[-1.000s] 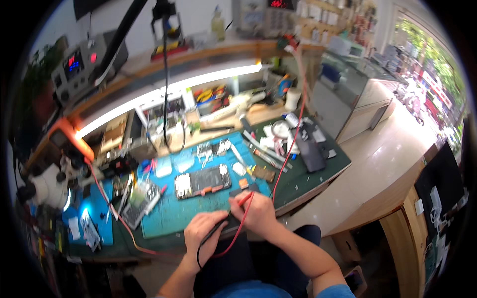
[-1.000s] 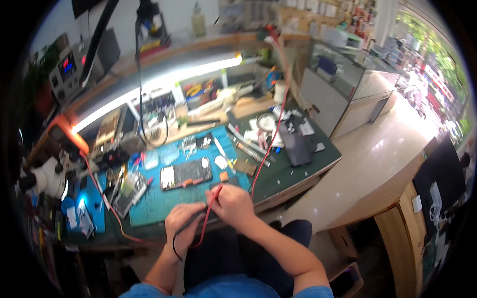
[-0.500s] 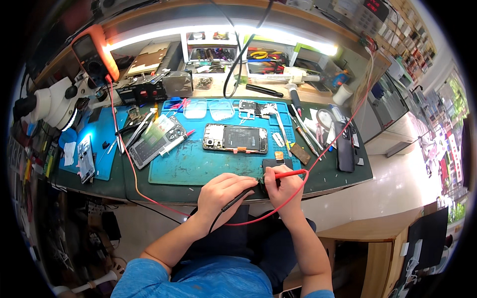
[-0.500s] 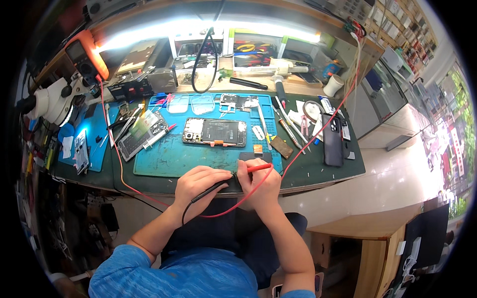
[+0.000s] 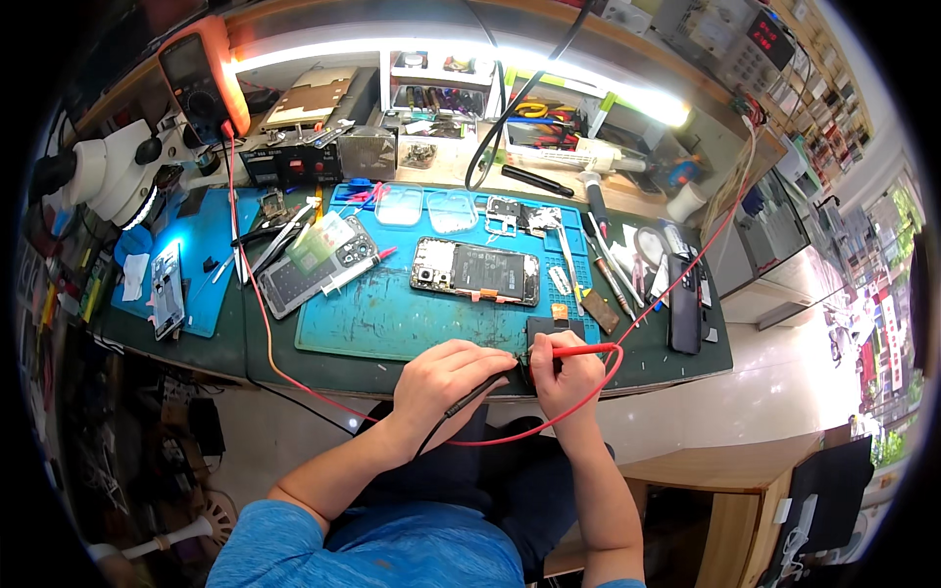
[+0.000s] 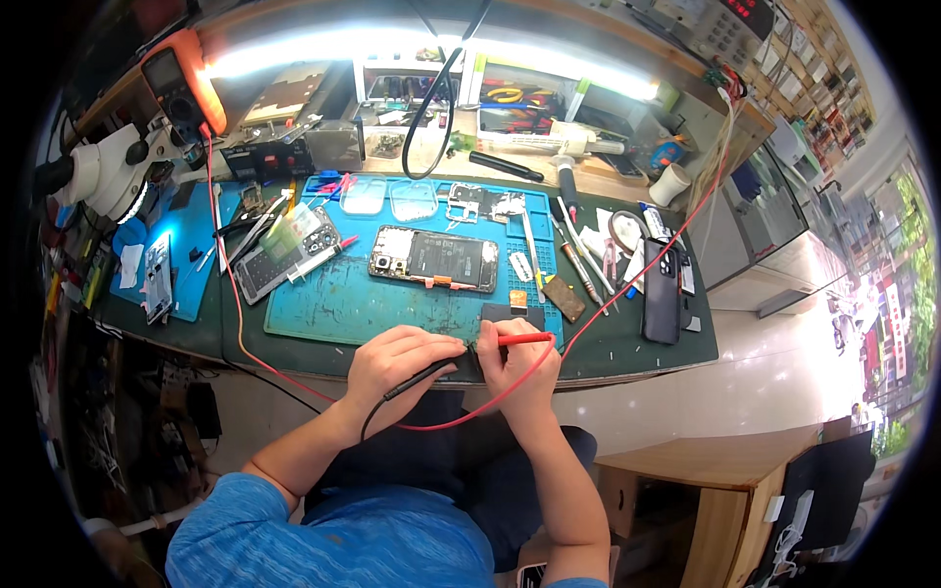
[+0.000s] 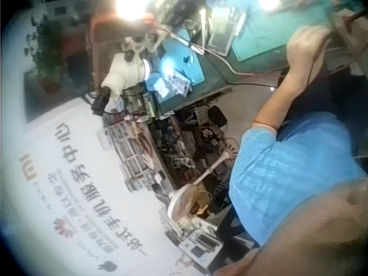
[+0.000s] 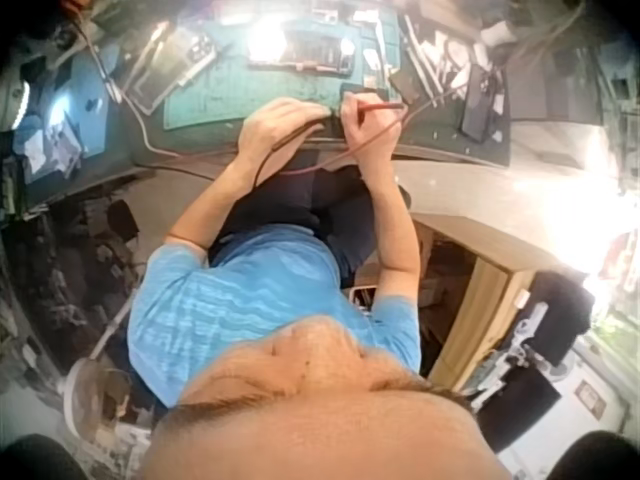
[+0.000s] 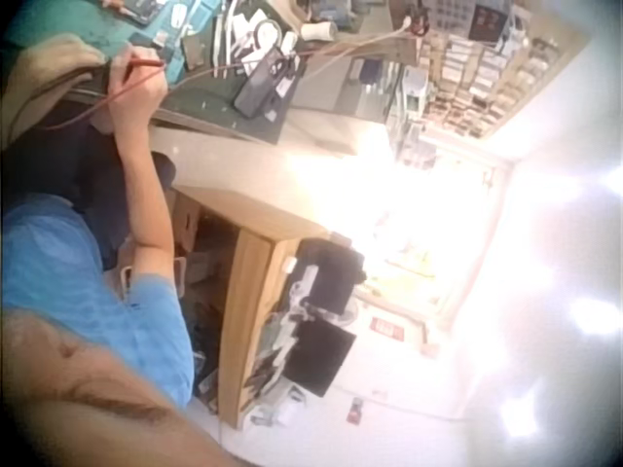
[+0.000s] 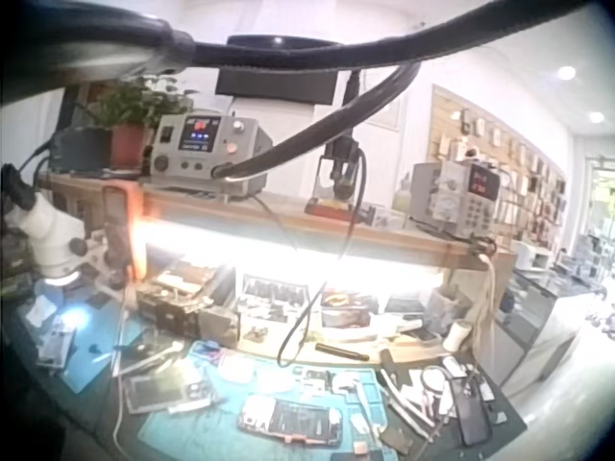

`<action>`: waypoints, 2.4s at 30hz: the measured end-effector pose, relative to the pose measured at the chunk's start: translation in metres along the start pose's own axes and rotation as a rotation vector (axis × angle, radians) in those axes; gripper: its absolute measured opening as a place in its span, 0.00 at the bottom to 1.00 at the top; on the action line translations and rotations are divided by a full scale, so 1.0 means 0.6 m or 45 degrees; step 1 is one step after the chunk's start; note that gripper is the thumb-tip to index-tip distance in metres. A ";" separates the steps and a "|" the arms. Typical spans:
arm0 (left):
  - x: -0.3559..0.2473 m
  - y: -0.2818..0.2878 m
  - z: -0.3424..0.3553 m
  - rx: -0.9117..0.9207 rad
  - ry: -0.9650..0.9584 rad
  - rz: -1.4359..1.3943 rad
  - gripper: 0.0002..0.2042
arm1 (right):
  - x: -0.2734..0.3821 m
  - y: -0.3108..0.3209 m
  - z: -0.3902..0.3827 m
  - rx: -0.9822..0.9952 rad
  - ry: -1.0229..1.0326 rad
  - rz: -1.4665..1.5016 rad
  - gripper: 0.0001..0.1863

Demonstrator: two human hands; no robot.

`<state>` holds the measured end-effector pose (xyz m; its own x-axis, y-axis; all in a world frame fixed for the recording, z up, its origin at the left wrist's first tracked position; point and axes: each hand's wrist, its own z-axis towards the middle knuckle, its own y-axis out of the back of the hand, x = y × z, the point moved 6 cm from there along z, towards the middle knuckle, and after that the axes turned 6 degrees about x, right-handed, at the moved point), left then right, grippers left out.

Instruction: The person uses multimeter probes to test a smartphone battery and then installs it into a disassembled phone chassis. They handle the battery, probes, and phone components on a workbench.

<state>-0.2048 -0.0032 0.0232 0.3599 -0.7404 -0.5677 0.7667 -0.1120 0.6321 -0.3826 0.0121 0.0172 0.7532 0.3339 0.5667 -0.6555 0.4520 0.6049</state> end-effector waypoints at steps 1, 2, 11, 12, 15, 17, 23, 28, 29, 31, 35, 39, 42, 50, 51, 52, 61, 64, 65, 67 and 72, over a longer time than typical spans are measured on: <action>0.000 0.001 0.000 -0.002 0.000 0.002 0.12 | 0.001 0.000 0.000 0.002 -0.004 0.000 0.10; 0.000 0.001 0.001 -0.003 0.000 0.003 0.12 | 0.001 0.000 0.000 0.003 -0.010 0.000 0.10; -0.001 0.001 0.002 -0.001 -0.006 0.002 0.12 | -0.004 -0.002 -0.001 0.021 -0.023 0.032 0.10; -0.001 0.000 0.003 -0.001 -0.008 0.002 0.11 | -0.004 -0.001 -0.001 0.021 -0.022 0.031 0.10; -0.002 0.001 0.002 0.003 0.000 0.000 0.11 | -0.004 -0.002 -0.001 0.018 -0.012 0.029 0.10; -0.001 0.002 0.002 0.004 0.000 -0.004 0.12 | -0.004 -0.003 0.000 0.007 0.004 0.022 0.10; -0.001 0.000 0.002 0.014 0.004 0.010 0.12 | -0.004 -0.002 -0.002 0.024 -0.011 0.026 0.10; 0.001 0.002 0.000 0.005 0.002 -0.010 0.12 | -0.003 -0.002 -0.001 0.019 -0.008 0.024 0.10; 0.001 0.001 0.000 0.003 0.000 -0.018 0.12 | -0.005 -0.002 -0.002 0.027 -0.014 0.028 0.09; 0.002 0.002 -0.002 0.010 -0.018 -0.026 0.13 | -0.007 -0.003 -0.002 0.037 -0.039 0.035 0.09; 0.003 0.002 -0.004 0.012 -0.035 -0.039 0.14 | -0.009 -0.003 -0.005 0.032 -0.061 0.056 0.08; 0.004 -0.001 -0.007 0.021 -0.061 -0.057 0.15 | -0.008 -0.002 -0.006 0.034 -0.041 0.048 0.09; 0.006 0.000 -0.008 0.006 -0.062 -0.054 0.14 | -0.009 -0.004 -0.006 0.036 -0.036 0.063 0.09; 0.007 -0.001 -0.010 0.007 -0.060 -0.082 0.13 | -0.004 -0.002 -0.007 0.018 0.024 0.001 0.11; 0.007 -0.001 -0.011 0.005 -0.061 -0.081 0.13 | -0.006 -0.003 -0.007 0.041 -0.007 0.019 0.11; 0.007 -0.002 -0.011 0.008 -0.060 -0.082 0.13 | -0.007 -0.004 -0.007 0.063 -0.040 0.037 0.11; -0.004 0.012 -0.029 -0.118 -0.268 -0.308 0.14 | 0.083 0.049 -0.037 0.051 0.403 -0.303 0.04; -0.032 0.020 -0.032 -0.057 -0.232 -0.511 0.18 | 0.111 0.052 -0.045 0.258 0.502 -0.688 0.09; -0.046 0.024 -0.032 -0.103 -0.315 -0.429 0.21 | 0.114 0.055 -0.050 0.329 0.506 -0.752 0.15; -0.037 0.016 -0.043 -0.117 -0.443 -0.337 0.20 | 0.125 0.056 -0.048 0.450 0.472 -0.735 0.17; -0.016 0.022 -0.065 -0.089 -0.599 -0.373 0.19 | 0.169 0.090 0.022 0.846 0.067 -0.187 0.23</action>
<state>-0.1774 0.0281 0.0166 -0.1373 -0.9028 -0.4076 0.8381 -0.3253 0.4380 -0.3424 0.0596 0.1150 0.8274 0.3553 0.4349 -0.4280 -0.1024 0.8980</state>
